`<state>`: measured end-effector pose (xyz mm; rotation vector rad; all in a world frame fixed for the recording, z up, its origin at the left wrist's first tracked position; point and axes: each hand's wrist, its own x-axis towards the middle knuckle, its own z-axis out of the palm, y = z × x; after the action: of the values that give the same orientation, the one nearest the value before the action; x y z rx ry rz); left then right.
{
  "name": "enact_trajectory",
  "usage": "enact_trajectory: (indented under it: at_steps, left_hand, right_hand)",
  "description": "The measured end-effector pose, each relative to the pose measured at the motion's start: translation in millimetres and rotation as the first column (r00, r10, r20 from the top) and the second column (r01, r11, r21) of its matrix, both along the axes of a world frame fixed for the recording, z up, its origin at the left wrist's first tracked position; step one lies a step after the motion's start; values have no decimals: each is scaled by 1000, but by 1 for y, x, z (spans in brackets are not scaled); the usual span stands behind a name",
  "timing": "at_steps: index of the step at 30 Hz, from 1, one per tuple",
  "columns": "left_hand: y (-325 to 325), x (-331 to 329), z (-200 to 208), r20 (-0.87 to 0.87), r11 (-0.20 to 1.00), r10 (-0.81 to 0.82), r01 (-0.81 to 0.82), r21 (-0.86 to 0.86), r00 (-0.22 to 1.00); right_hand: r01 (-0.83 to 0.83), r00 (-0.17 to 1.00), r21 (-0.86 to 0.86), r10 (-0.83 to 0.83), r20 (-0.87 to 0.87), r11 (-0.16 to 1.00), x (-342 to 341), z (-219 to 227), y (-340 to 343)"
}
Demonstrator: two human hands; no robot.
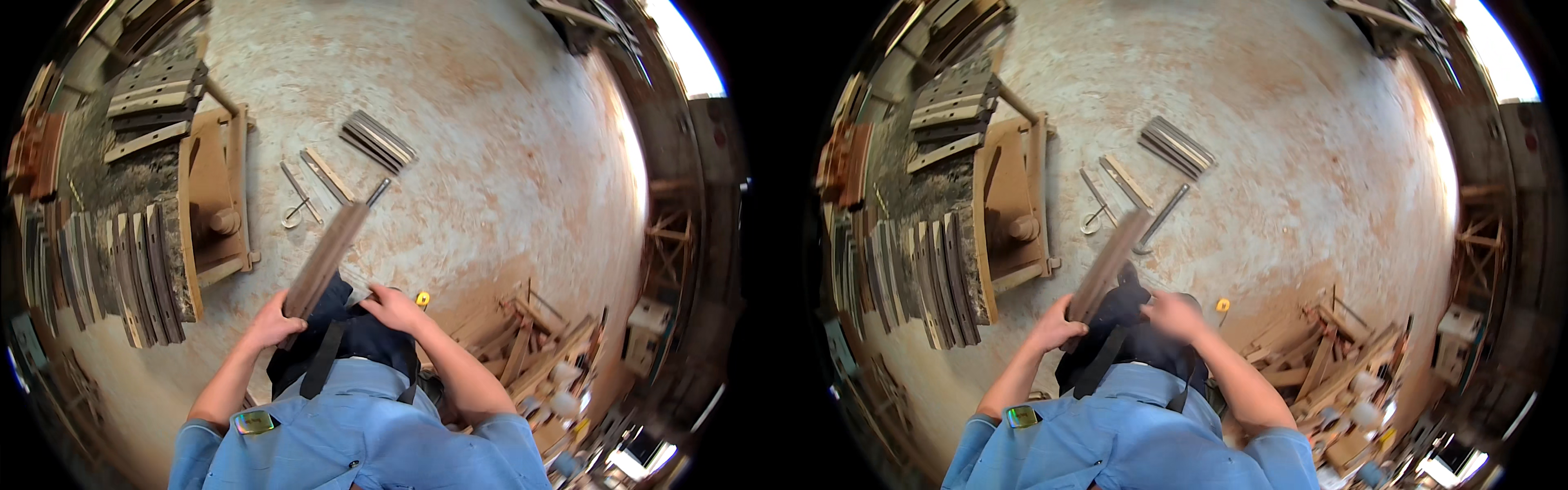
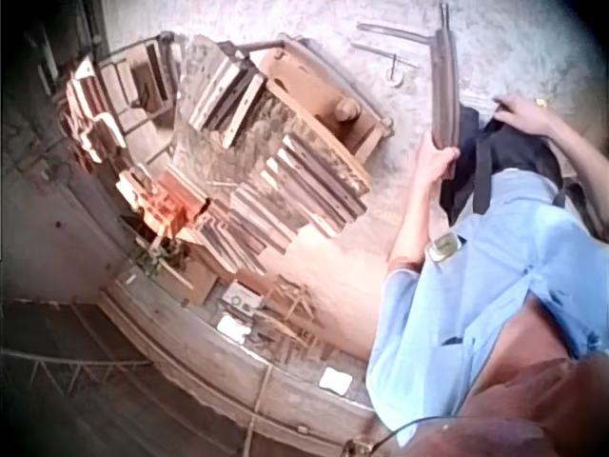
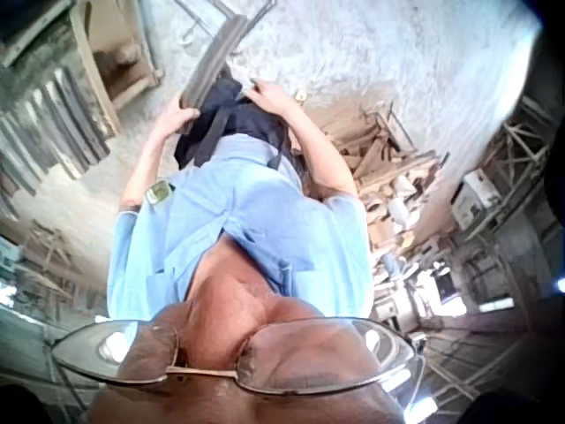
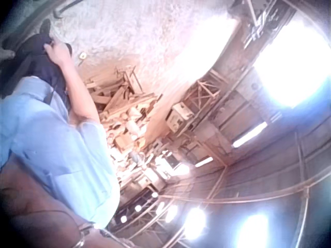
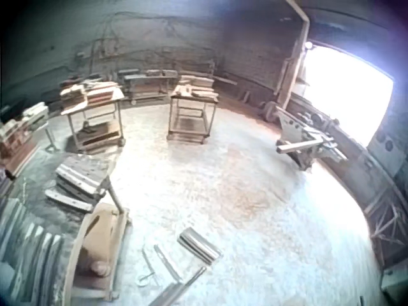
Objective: The person assembles small wooden frames by joining pieces with a hammer and nails, then measures the finished frame with a tape measure and stacks it with others. The person also applies glue to wooden pieces before joining them.
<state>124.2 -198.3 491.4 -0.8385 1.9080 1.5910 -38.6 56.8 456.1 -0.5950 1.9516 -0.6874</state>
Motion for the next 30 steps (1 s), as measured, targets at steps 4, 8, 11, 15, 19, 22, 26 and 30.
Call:
enact_trajectory:
  at_steps: [4,8,11,15,19,22,26,30]
  left_hand:
    - [33,7,-54,118,999,29,-32,26,993]
    - [85,-15,-76,294,1000,4,-1,-11,956]
    - [147,-13,-106,325,995,92,-101,9,941]
    - [238,-55,-125,301,927,357,-376,5,884]
    - [298,-101,-94,400,883,399,-464,75,825]
    - [353,-113,-95,326,814,522,-575,88,788]
    - [433,-110,-131,342,503,671,-743,441,658]
    - [465,-87,-69,197,221,902,-802,555,385]
  right_hand:
    - [-414,903,425,423,78,805,-47,-24,55]
    - [-680,729,350,643,233,644,-96,-77,105]
    - [-839,514,345,820,251,421,-153,-107,111]
    - [-885,348,402,907,238,234,-231,-125,124]
    - [-900,209,423,956,204,107,-275,-171,167]
    - [-900,-3,402,923,384,-170,-288,-188,162]
    - [-995,-83,-1,839,538,-97,-388,-301,242]
    - [-971,-232,-90,804,548,-220,-398,-290,237]
